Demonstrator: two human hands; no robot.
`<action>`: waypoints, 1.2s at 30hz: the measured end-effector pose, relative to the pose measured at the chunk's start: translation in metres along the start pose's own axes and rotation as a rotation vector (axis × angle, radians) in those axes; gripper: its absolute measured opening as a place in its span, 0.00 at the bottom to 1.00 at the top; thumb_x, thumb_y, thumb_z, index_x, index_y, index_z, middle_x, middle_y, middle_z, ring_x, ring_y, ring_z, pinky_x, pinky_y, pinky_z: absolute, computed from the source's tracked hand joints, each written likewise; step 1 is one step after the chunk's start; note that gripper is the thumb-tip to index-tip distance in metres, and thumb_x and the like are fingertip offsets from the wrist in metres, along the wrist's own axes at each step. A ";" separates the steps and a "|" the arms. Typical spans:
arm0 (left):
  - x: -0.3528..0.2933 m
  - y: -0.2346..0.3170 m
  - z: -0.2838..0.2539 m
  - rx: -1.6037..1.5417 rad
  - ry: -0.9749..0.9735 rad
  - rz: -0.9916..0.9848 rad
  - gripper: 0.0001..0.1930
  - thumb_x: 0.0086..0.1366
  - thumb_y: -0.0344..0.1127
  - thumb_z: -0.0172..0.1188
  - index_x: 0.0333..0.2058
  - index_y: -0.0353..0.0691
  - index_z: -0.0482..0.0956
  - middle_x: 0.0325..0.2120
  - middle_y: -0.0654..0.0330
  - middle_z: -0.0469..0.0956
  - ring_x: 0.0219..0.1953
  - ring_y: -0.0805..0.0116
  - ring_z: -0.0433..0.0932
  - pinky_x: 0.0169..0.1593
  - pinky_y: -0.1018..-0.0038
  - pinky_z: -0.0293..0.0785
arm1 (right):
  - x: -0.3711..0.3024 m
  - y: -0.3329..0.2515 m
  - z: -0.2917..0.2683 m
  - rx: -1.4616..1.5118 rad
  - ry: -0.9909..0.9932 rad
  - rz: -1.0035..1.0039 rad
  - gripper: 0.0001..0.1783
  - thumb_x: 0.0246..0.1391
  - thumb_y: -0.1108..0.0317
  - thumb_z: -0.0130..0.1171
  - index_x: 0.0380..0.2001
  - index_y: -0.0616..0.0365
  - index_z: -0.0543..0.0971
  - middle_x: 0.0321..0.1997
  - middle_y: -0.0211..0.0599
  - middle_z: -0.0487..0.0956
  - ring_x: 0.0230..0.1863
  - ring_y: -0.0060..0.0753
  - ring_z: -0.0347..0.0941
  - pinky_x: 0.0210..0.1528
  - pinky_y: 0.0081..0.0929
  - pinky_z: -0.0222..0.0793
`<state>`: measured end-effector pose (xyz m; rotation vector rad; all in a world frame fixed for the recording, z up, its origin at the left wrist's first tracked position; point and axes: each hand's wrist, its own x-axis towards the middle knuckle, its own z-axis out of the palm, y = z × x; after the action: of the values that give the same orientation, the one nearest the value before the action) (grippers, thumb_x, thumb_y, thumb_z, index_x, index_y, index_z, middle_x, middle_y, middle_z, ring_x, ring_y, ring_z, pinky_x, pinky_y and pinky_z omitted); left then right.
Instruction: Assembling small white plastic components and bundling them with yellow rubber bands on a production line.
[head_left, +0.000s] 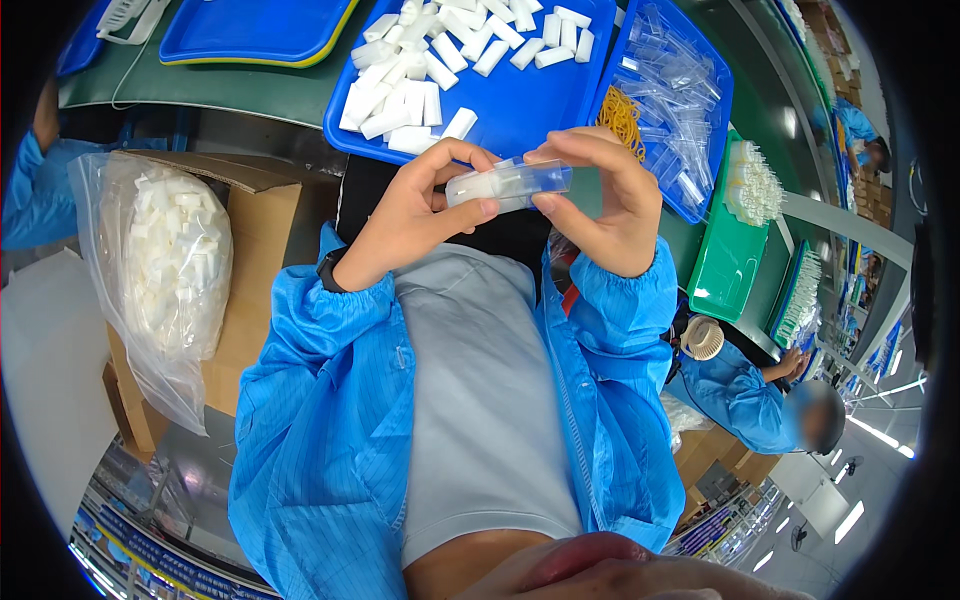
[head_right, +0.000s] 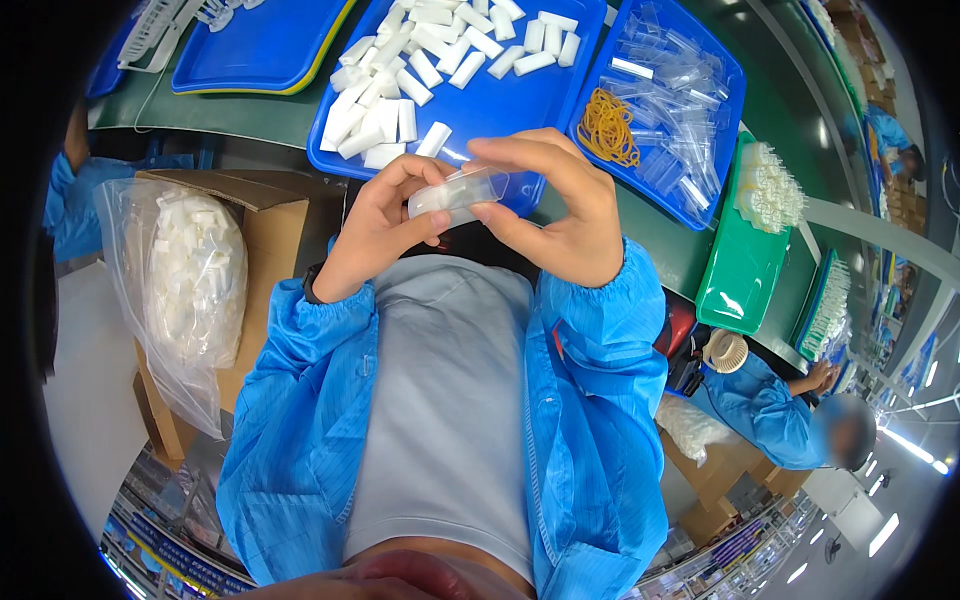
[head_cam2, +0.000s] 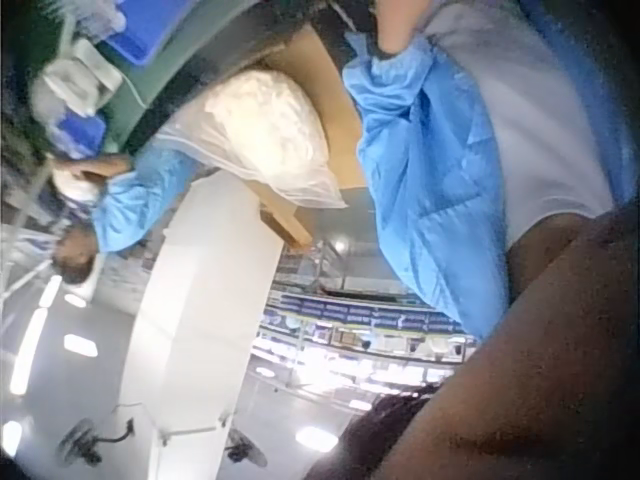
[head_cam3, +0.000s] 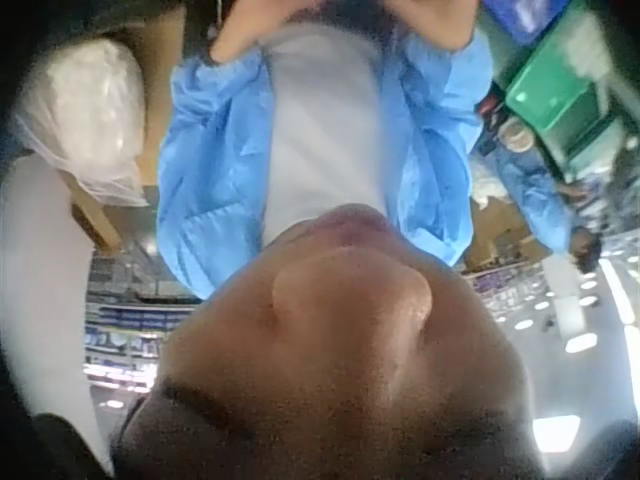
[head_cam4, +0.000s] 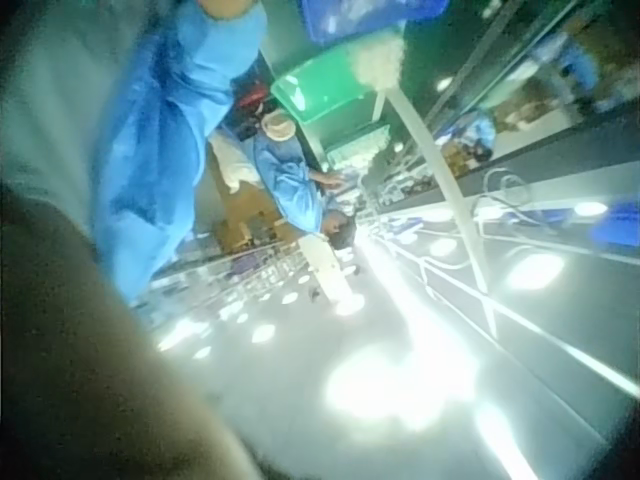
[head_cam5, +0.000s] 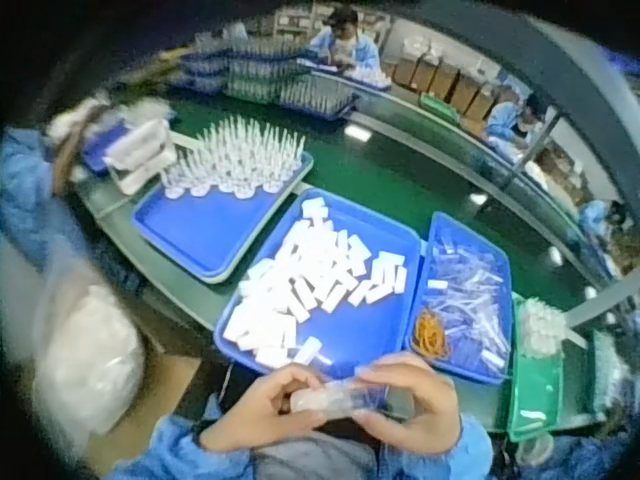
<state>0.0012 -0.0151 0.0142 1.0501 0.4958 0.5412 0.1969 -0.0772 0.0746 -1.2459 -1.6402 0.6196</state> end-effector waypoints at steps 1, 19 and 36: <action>0.000 0.001 0.001 -0.005 0.012 0.000 0.15 0.59 0.29 0.64 0.42 0.38 0.70 0.44 0.57 0.73 0.38 0.75 0.74 0.34 0.83 0.75 | 0.000 0.000 0.000 0.015 0.022 0.026 0.24 0.38 0.78 0.67 0.44 0.59 0.78 0.37 0.38 0.81 0.41 0.35 0.76 0.44 0.28 0.70; -0.001 -0.006 0.001 0.050 0.067 0.227 0.12 0.58 0.27 0.63 0.40 0.38 0.73 0.46 0.55 0.71 0.45 0.69 0.75 0.42 0.77 0.78 | -0.022 0.023 0.006 0.425 0.097 0.238 0.17 0.44 0.80 0.66 0.41 0.65 0.76 0.42 0.44 0.79 0.46 0.34 0.75 0.49 0.29 0.69; 0.002 -0.006 0.003 0.157 0.075 0.224 0.09 0.60 0.32 0.63 0.37 0.38 0.73 0.40 0.59 0.74 0.37 0.77 0.75 0.30 0.84 0.71 | -0.033 0.033 0.015 0.537 0.179 0.149 0.17 0.43 0.84 0.64 0.39 0.64 0.76 0.41 0.47 0.80 0.46 0.37 0.75 0.49 0.31 0.70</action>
<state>0.0058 -0.0185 0.0098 1.2470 0.4958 0.7510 0.1984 -0.0944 0.0286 -0.9927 -1.1352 0.9392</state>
